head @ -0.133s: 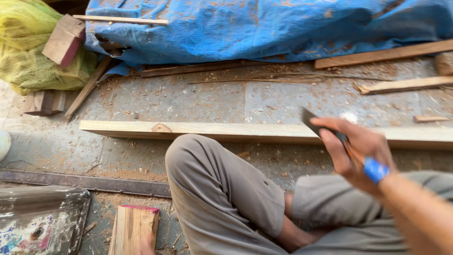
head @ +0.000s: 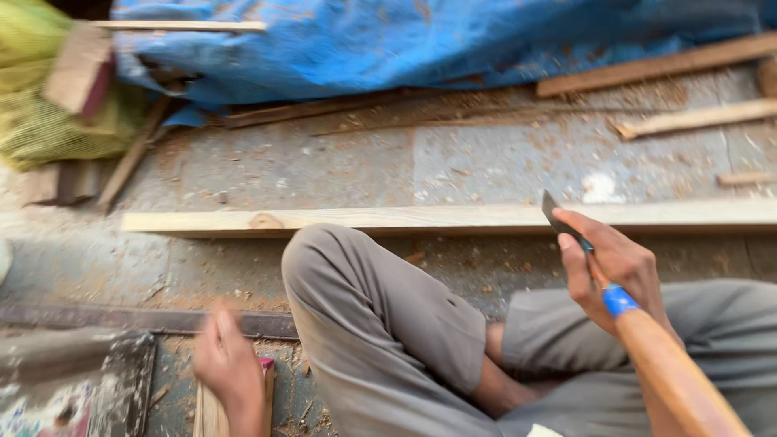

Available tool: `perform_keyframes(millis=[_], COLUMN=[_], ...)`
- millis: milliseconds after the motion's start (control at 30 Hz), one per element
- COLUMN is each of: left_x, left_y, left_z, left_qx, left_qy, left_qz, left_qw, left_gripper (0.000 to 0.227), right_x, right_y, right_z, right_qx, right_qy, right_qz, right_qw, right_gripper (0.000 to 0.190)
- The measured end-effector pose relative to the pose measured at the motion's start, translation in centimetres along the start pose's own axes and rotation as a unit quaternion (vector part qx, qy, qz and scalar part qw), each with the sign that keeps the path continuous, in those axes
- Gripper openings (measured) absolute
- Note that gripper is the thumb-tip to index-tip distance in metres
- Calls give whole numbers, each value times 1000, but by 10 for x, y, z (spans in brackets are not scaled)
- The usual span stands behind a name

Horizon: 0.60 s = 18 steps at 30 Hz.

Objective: The person is using a chisel to carve out a groove in a long wooden plank while sitting on the workshop floor.

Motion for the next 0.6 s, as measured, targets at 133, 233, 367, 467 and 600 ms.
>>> perform_keyframes(millis=[133,233,367,467,600], left_x=[59,165,309,348,364], left_y=[-9,18,77,91,90], left_z=[-152,-217,-220,-159,-146], left_qx=[389,447,450,357,400], left_qy=[53,119,-131,-318,-307], left_qz=[-22,196,469,572,533], left_qw=[920,865,749,666,680], left_gripper=[23,37,89,81,60], right_x=[-12,-1,44,32,32], right_y=[-1,-3,-15,-7,-5], right_z=[-7,-5,-38,-34,-35], right_qx=[-88,-149,-20,-36,-14], right_qy=[19,6,0,10,-21], right_qz=[-58,-111,32,-24,-30], right_qw=[994,983,999,999,999], right_gripper=[31,29,30,28,30])
Point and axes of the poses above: each hand's wrist, its own y-axis away from the middle knuckle, its own x-axis out of the palm, z = x × y, the point moved 9 cm from there along -y, towards the middle knuckle, and after that the axes turned 4 degrees about y, right-handed, at the moved point
